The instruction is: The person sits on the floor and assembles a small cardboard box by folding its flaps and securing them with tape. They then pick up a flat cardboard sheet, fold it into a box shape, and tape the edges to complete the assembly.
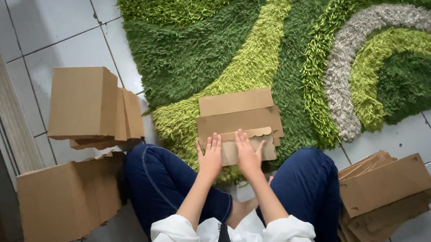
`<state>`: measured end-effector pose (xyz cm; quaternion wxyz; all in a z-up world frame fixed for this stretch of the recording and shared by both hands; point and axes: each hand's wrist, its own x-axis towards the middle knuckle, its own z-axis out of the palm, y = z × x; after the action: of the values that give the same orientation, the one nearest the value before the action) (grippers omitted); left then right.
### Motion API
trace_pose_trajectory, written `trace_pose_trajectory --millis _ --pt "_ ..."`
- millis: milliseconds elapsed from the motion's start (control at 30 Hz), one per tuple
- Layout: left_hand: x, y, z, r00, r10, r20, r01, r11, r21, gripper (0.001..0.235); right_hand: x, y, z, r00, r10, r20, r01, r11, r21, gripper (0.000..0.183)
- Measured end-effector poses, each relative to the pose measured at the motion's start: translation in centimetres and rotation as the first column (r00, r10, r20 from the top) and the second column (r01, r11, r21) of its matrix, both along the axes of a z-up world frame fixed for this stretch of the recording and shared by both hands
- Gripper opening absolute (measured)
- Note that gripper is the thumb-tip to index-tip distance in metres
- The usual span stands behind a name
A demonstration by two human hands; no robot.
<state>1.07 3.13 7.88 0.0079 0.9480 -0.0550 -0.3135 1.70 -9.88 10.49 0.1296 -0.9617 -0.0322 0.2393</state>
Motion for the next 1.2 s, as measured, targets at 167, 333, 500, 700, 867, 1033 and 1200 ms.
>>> trace_pose_trajectory --millis 167,333,500,700,867,1033,1200 --pt "0.0 0.0 2.5 1.0 0.002 0.008 -0.002 1.0 -0.02 0.068 1.0 -4.6 -4.0 0.99 -0.142 -0.019 0.142 0.99 -0.019 0.095" --pt "-0.4 -0.1 1.6 0.999 0.002 0.038 -0.001 1.0 -0.029 0.076 1.7 -6.0 -3.1 0.976 -0.19 -0.11 0.186 0.981 -0.045 0.093" --pt "-0.7 0.3 0.2 0.993 0.002 0.114 0.006 0.998 -0.068 0.082 1.0 -7.0 -2.2 0.944 -0.316 -0.095 0.329 0.882 0.337 0.089" --pt "-0.9 1.2 1.6 0.986 0.113 0.126 -0.07 0.952 -0.299 0.1 -1.2 -8.2 -1.5 0.748 -0.662 0.048 0.525 0.634 0.568 0.077" --pt "-3.8 0.6 4.1 0.935 0.278 0.219 -0.166 0.891 -0.424 0.097 -1.7 -8.6 -4.7 0.71 -0.7 0.077 0.562 0.63 0.536 0.065" --pt "-6.0 0.0 0.3 0.911 0.395 0.117 -0.293 0.821 -0.49 0.091 -2.8 -7.4 -3.8 0.738 -0.668 0.091 0.56 0.682 0.47 0.059" --pt "-6.7 -0.3 1.2 0.924 0.377 0.068 -0.275 0.775 -0.569 0.08 -3.2 -5.7 -0.8 0.925 -0.376 -0.051 0.363 0.841 0.4 0.07"
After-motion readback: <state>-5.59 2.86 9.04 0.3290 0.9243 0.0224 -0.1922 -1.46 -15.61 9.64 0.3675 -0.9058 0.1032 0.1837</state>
